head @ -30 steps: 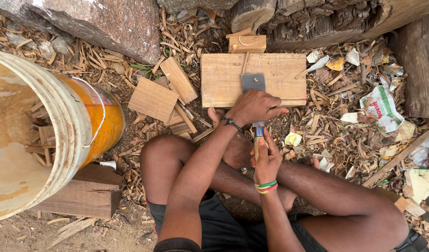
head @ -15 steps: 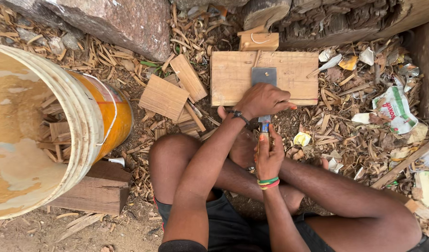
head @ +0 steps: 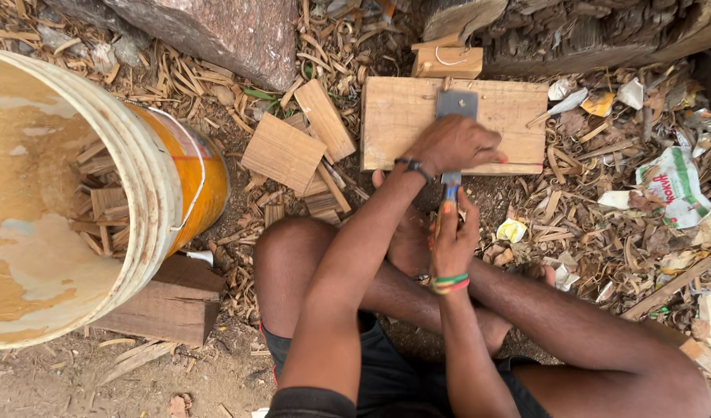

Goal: The person sits on the ground and uses a chisel to carve small rectangular pieces of wood. They repeatedly strike the chisel with a mallet to shape the wood, then place the finished pieces into a nearby bucket.

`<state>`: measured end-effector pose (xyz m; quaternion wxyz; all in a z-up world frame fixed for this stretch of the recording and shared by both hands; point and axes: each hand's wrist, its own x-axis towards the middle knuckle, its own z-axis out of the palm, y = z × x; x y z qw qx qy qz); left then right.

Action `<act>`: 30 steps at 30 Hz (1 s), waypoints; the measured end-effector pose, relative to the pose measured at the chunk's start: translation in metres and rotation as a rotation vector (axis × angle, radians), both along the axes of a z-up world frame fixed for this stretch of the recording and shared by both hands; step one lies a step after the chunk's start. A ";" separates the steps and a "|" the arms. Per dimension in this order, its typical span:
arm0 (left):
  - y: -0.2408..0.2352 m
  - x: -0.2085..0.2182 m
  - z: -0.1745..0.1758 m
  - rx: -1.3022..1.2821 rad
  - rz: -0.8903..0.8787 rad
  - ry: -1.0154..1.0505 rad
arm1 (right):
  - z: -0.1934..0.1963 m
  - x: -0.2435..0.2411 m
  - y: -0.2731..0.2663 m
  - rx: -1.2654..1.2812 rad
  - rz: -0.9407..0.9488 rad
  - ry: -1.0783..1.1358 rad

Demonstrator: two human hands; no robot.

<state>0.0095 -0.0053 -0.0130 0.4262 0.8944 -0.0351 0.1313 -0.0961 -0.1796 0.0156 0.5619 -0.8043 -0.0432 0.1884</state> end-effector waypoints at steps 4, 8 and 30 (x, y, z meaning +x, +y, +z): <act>0.029 0.027 0.008 -0.019 0.030 -0.085 | -0.024 0.036 0.009 0.028 0.181 -0.496; 0.009 0.011 0.017 0.093 0.111 -0.023 | -0.025 0.027 0.000 0.131 0.050 -0.204; 0.019 -0.073 0.040 0.343 0.581 0.115 | 0.012 0.029 -0.094 0.203 -0.058 0.119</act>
